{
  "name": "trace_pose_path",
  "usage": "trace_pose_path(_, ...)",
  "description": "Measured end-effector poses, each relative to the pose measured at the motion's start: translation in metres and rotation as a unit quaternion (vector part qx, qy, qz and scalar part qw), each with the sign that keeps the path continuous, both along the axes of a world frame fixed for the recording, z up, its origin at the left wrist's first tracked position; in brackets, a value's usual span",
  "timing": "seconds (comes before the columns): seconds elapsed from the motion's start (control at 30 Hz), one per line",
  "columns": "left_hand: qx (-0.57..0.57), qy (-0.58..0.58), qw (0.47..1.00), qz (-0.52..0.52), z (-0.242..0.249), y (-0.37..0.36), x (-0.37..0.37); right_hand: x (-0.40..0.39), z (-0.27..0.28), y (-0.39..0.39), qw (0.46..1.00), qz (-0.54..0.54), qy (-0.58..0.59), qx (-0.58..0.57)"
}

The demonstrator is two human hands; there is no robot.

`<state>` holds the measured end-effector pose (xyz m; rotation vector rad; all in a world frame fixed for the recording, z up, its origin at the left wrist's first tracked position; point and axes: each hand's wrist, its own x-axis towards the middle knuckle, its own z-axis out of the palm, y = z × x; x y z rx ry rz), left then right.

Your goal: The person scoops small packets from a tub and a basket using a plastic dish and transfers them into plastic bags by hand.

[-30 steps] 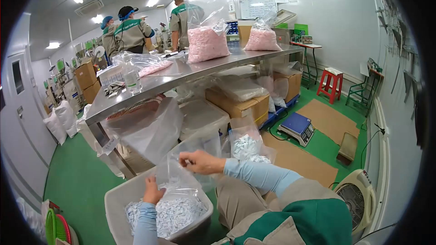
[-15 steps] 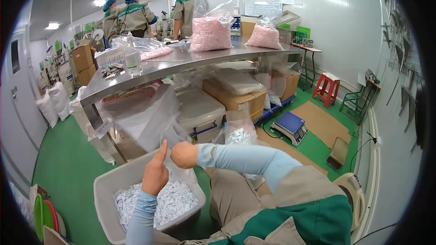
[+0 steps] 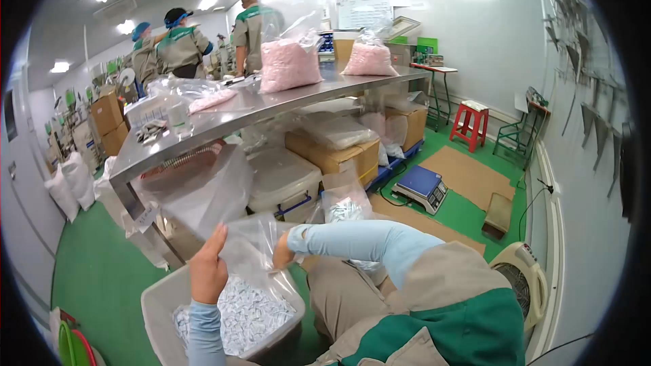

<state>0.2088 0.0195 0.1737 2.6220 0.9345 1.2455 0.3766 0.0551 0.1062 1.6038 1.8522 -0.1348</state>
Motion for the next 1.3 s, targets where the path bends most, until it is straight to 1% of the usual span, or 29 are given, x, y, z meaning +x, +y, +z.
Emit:
trace_pose_path(0.07, -0.069, -0.012, 0.997, -0.007, -0.018, 0.005, 0.0, 0.017, 0.005, -0.002, 0.992, 0.087, 0.039, -0.078)
trace_pose_path(0.17, -0.007, 0.037, 0.999, 0.004, 0.015, -0.02, 0.024, 0.034, 0.022, -0.014, 0.941, 0.225, 0.169, 0.186)
trace_pose_path(0.23, 0.107, 0.028, 0.993, 0.04, 0.044, -0.03, 0.025, 0.027, 0.04, -0.026, 0.759, 0.253, 0.389, 0.457)
trace_pose_path(0.27, 0.079, 0.015, 0.996, 0.048, 0.063, -0.04, 0.022, 0.03, 0.048, -0.032, 0.659, 0.294, 0.412, 0.557)
trace_pose_path(0.3, 0.049, 0.001, 0.997, 0.054, 0.076, -0.047, 0.021, 0.037, 0.016, -0.012, 0.733, 0.284, 0.384, 0.485)
trace_pose_path(0.33, 0.126, 0.058, 0.988, 0.062, 0.068, -0.04, 0.027, 0.042, 0.004, -0.003, 0.767, 0.276, 0.369, 0.447)
trace_pose_path(0.37, 0.099, 0.128, 0.984, 0.069, 0.059, -0.036, 0.034, 0.047, -0.009, 0.005, 0.798, 0.268, 0.352, 0.409)
trace_pose_path(0.4, 0.071, 0.197, 0.975, 0.076, 0.052, -0.035, 0.037, 0.052, 0.002, 0.0, 0.863, 0.313, 0.348, 0.192)
trace_pose_path(0.47, 0.089, 0.159, 0.981, 0.071, 0.044, -0.028, 0.022, 0.058, -0.01, 0.001, 0.92, 0.239, 0.31, -0.031)
trace_pose_path(0.5, 0.128, 0.114, 0.983, 0.062, 0.04, -0.023, 0.014, 0.057, -0.005, -0.015, 0.852, 0.225, 0.445, 0.157)
trace_pose_path(0.53, 0.082, 0.082, 0.992, 0.046, 0.061, -0.044, 0.021, 0.056, 0.011, -0.042, 0.736, 0.197, 0.554, 0.337)
trace_pose_path(0.57, 0.068, 0.107, 0.99, 0.066, 0.064, -0.05, 0.029, 0.06, 0.052, -0.072, 0.75, 0.149, 0.605, 0.223)
trace_pose_path(0.6, 0.054, 0.132, 0.986, 0.086, 0.065, -0.054, 0.033, 0.062, 0.057, -0.07, 0.852, 0.119, 0.507, 0.061)
trace_pose_path(0.63, 0.099, 0.162, 0.982, 0.027, 0.058, -0.036, 0.03, 0.062, 0.062, -0.064, 0.915, 0.088, 0.38, -0.098)
trace_pose_path(0.7, 0.025, 0.236, 0.968, 0.083, 0.047, -0.031, 0.019, 0.062, 0.025, -0.045, 0.851, 0.132, 0.482, -0.161)
trace_pose_path(0.73, 0.078, 0.185, 0.978, 0.051, 0.048, -0.028, 0.01, 0.065, 0.023, -0.045, 0.845, 0.193, 0.488, -0.103)
trace_pose_path(0.77, 0.074, 0.179, 0.978, 0.072, 0.05, -0.025, 0.007, 0.063, 0.017, -0.05, 0.815, 0.302, 0.465, 0.17)
trace_pose_path(0.8, 0.062, 0.172, 0.979, 0.092, 0.062, -0.036, 0.015, 0.062, 0.021, -0.056, 0.63, 0.333, 0.542, 0.446)
trace_pose_path(0.83, 0.092, 0.165, 0.979, 0.079, 0.067, -0.037, 0.022, 0.066, 0.032, -0.06, 0.792, 0.284, 0.458, 0.288)
trace_pose_path(0.87, 0.077, 0.176, 0.979, 0.066, 0.07, -0.035, 0.03, 0.075, 0.041, -0.062, 0.905, 0.22, 0.346, 0.111)
trace_pose_path(0.93, 0.048, 0.218, 0.972, 0.07, 0.061, -0.041, 0.041, 0.082, 0.013, -0.06, 0.913, 0.124, 0.388, 0.015)
trace_pose_path(0.97, 0.069, 0.184, 0.979, 0.057, 0.057, -0.036, 0.042, 0.089, 0.007, -0.043, 0.914, 0.163, 0.37, -0.022)
trace_pose_path(1.03, 0.083, 0.132, 0.987, 0.031, 0.055, -0.033, 0.04, 0.104, 0.025, -0.057, 0.886, 0.157, 0.43, 0.079)
trace_pose_path(1.07, 0.087, 0.131, 0.987, 0.046, 0.051, -0.036, 0.044, 0.117, 0.003, -0.05, 0.804, 0.257, 0.507, 0.176)
trace_pose_path(1.13, 0.087, 0.101, 0.99, 0.051, 0.046, -0.036, 0.06, 0.129, 0.032, -0.054, 0.886, 0.149, 0.399, 0.183)
trace_pose_path(1.17, 0.091, 0.084, 0.991, 0.043, 0.043, -0.032, 0.067, 0.152, 0.014, -0.031, 0.838, 0.334, 0.374, 0.216)
trace_pose_path(1.2, 0.082, 0.07, 0.993, 0.04, 0.044, -0.037, 0.072, 0.148, 0.054, -0.056, 0.91, 0.142, 0.347, 0.175)
trace_pose_path(1.27, 0.088, 0.065, 0.993, 0.035, 0.049, -0.02, 0.092, 0.177, 0.076, -0.05, 0.876, 0.145, 0.384, 0.252)
trace_pose_path(1.3, 0.091, 0.067, 0.993, 0.031, 0.025, -0.011, 0.095, 0.175, 0.068, -0.055, 0.885, 0.124, 0.4, 0.204)
